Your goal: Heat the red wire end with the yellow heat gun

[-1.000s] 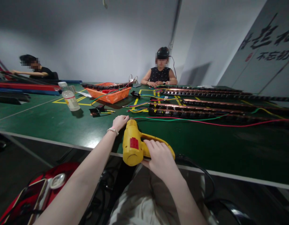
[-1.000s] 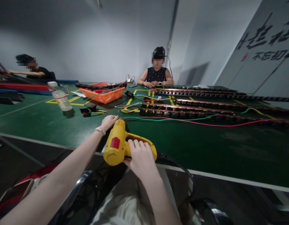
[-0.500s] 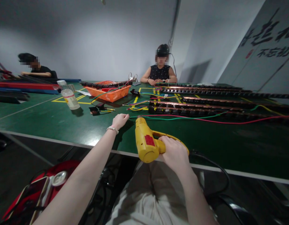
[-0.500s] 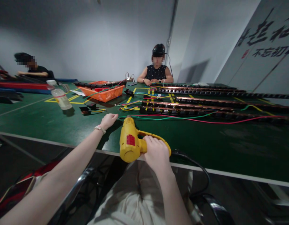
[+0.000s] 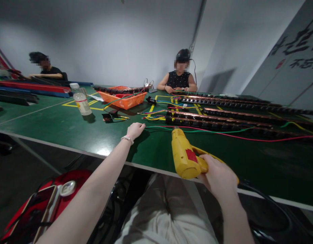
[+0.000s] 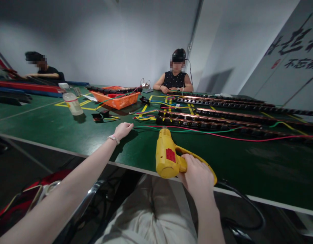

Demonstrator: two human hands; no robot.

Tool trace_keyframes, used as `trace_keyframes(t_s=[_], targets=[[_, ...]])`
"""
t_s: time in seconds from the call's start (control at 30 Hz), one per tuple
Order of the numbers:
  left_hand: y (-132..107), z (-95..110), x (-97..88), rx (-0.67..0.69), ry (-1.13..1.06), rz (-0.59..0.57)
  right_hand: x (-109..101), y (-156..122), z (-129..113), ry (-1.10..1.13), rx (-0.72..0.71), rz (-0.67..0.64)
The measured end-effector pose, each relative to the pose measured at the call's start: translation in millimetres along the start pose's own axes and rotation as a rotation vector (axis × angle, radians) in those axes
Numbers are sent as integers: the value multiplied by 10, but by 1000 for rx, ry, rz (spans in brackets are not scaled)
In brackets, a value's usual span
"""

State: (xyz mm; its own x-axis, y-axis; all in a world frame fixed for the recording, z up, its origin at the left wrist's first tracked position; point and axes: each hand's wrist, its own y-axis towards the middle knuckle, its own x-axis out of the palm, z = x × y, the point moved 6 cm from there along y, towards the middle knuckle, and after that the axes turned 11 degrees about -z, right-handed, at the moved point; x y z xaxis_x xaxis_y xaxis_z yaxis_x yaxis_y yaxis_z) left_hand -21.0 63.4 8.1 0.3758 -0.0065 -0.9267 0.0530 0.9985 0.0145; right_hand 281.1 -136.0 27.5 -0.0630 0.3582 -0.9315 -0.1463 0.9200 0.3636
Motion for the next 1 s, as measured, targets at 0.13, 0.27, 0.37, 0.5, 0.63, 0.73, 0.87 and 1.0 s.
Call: trace_keyframes(t_s=[0.13, 0.27, 0.37, 0.5, 0.63, 0.73, 0.87, 1.0], targets=[[-8, 13, -1, 10, -9, -11, -30, -44, -40, -24, 35, -36], [-17, 26, -1, 21, -15, -14, -41, -66, -78, -73, 47, -64], [-22, 27, -1, 10, -16, -15, -37, -54, -178, -94, 8, -66], [-31, 25, -6, -9, -12, -12, -14, 9, -414, -51, -28, -36], [-30, 29, -5, 1, -4, -13, 44, 111, -747, -46, -61, -33], [-16, 32, 2, 14, 21, -9, 75, 175, -987, -29, -66, -31], [0, 37, 7, 21, 43, -9, 91, 214, -1211, -7, -82, -3], [-3, 44, 3, 18, 37, -26, 112, 215, -1269, -16, -87, 21]])
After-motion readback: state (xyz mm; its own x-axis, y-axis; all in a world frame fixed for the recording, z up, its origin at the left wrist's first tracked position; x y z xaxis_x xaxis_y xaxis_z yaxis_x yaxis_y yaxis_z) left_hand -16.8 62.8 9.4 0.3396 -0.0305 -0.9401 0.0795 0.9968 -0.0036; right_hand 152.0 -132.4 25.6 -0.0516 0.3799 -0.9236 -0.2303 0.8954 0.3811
